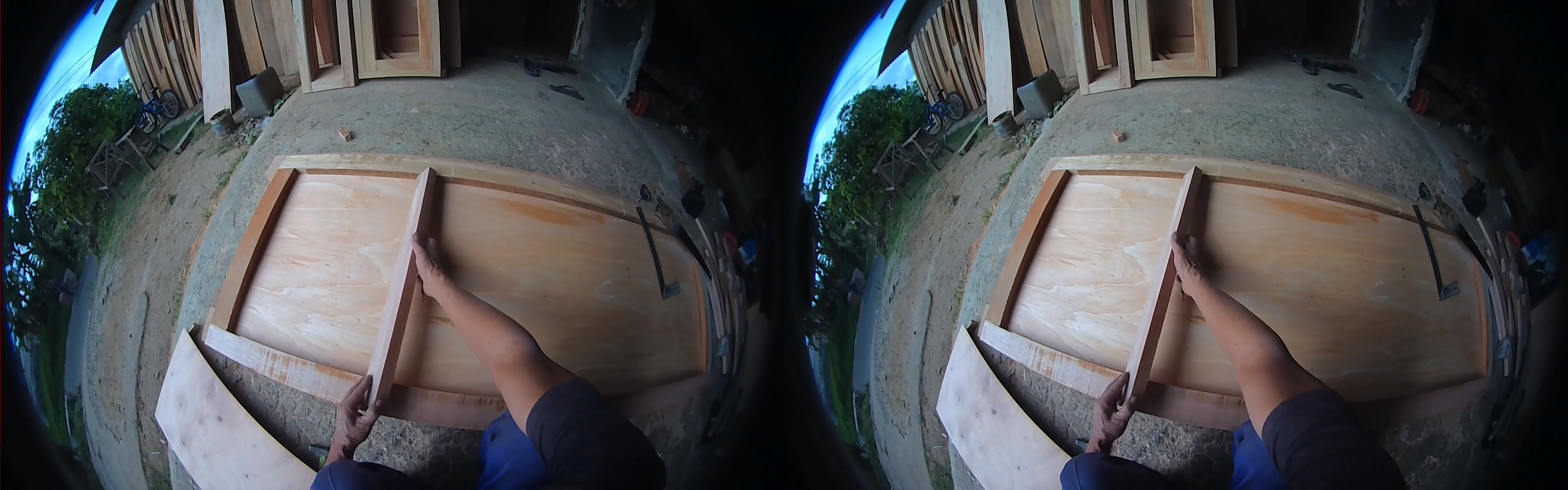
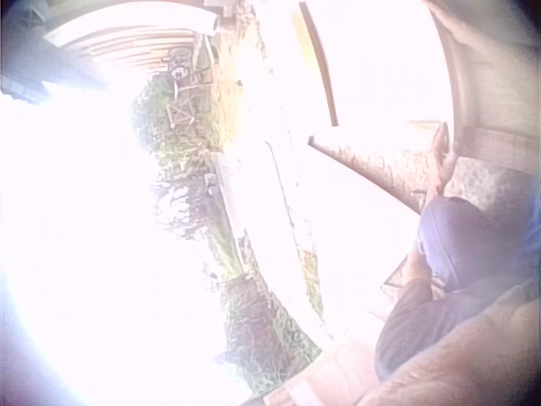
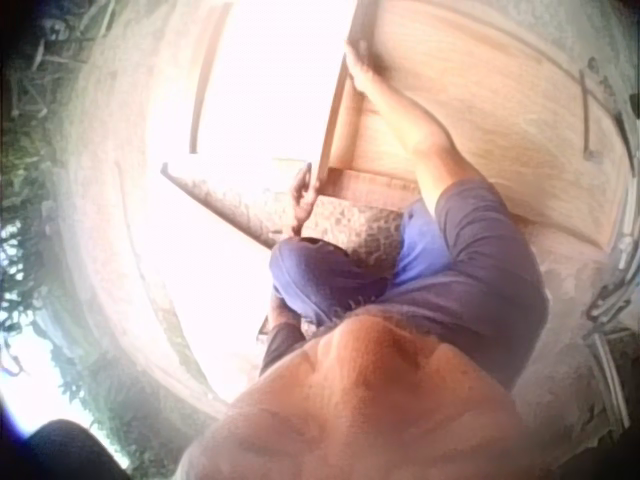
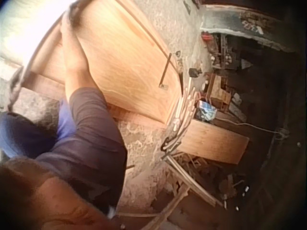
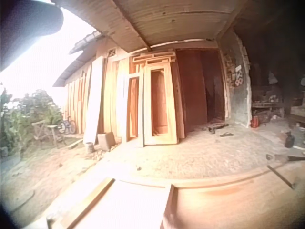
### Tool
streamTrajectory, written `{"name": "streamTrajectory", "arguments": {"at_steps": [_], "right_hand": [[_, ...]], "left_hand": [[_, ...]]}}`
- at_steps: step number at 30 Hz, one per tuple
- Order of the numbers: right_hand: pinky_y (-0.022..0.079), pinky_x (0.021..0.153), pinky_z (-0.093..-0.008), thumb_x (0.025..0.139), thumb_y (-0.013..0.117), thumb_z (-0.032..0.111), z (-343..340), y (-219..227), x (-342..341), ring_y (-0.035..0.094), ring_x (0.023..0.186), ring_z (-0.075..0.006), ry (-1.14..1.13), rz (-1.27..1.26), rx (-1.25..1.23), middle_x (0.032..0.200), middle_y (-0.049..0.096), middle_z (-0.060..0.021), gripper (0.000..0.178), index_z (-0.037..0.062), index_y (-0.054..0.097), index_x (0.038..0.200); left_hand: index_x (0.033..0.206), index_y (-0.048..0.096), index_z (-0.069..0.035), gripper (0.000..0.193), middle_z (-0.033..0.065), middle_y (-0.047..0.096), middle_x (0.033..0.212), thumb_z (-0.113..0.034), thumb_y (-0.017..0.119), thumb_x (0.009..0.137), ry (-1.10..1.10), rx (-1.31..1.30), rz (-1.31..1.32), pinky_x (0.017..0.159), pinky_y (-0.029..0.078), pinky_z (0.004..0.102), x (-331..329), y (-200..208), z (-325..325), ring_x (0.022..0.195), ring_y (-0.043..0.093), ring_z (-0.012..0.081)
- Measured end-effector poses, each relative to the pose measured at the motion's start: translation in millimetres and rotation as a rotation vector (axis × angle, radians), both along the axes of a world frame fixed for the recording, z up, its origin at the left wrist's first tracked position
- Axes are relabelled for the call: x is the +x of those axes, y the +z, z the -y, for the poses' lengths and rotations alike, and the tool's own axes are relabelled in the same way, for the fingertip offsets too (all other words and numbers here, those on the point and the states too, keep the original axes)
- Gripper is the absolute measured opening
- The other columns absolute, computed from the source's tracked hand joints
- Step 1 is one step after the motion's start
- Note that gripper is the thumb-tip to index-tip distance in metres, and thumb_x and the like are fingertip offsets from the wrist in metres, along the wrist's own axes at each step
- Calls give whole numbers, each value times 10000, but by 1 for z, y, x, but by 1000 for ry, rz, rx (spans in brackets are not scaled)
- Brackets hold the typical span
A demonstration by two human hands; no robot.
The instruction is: The person assembles a wooden frame on a large plywood sheet using a hammer and nails. They secure wooden strips to the plywood, then mark the plywood with a pencil using a wooden strip as a guide.
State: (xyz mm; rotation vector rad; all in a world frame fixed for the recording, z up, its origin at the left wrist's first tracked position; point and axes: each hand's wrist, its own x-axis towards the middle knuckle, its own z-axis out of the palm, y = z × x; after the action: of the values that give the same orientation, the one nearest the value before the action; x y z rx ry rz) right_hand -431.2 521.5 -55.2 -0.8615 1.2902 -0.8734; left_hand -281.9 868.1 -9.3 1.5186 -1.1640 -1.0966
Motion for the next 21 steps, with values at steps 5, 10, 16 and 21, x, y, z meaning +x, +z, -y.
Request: {"name": "streamTrajectory", "arguments": {"at_steps": [5,10,16,21], "right_hand": [[335,579,-294,874,631,612,1,10,-2,462,776,-122,35,10,143,971,520,0,618,183,457,1283],[365,602,-322,860,700,528,-2,-10,1,471,777,-139,87,-89,144,981,535,-29,627,129,485,1292],[369,590,-328,883,664,559,-2,-18,-2,464,762,-146,41,-98,112,1003,548,-48,602,155,497,1297],[361,569,-326,889,644,590,5,-23,-13,457,734,-137,60,-129,105,940,535,-36,564,171,520,1246]], "left_hand": [[1359,531,47,529,136,670,1179,-352,567,1013,-160,193,-614,924,535,346,4,-17,4,1007,682,228],[1464,427,14,661,227,547,1352,-353,648,960,274,209,-631,975,518,416,-12,-14,-2,1178,594,336],[1473,427,6,999,227,550,1351,-450,870,702,-109,-72,736,1069,410,489,-13,-2,-6,1263,499,384],[1473,413,28,960,206,531,1419,-416,842,738,-94,-83,768,1110,346,494,-13,-15,-4,1366,438,374]]}}
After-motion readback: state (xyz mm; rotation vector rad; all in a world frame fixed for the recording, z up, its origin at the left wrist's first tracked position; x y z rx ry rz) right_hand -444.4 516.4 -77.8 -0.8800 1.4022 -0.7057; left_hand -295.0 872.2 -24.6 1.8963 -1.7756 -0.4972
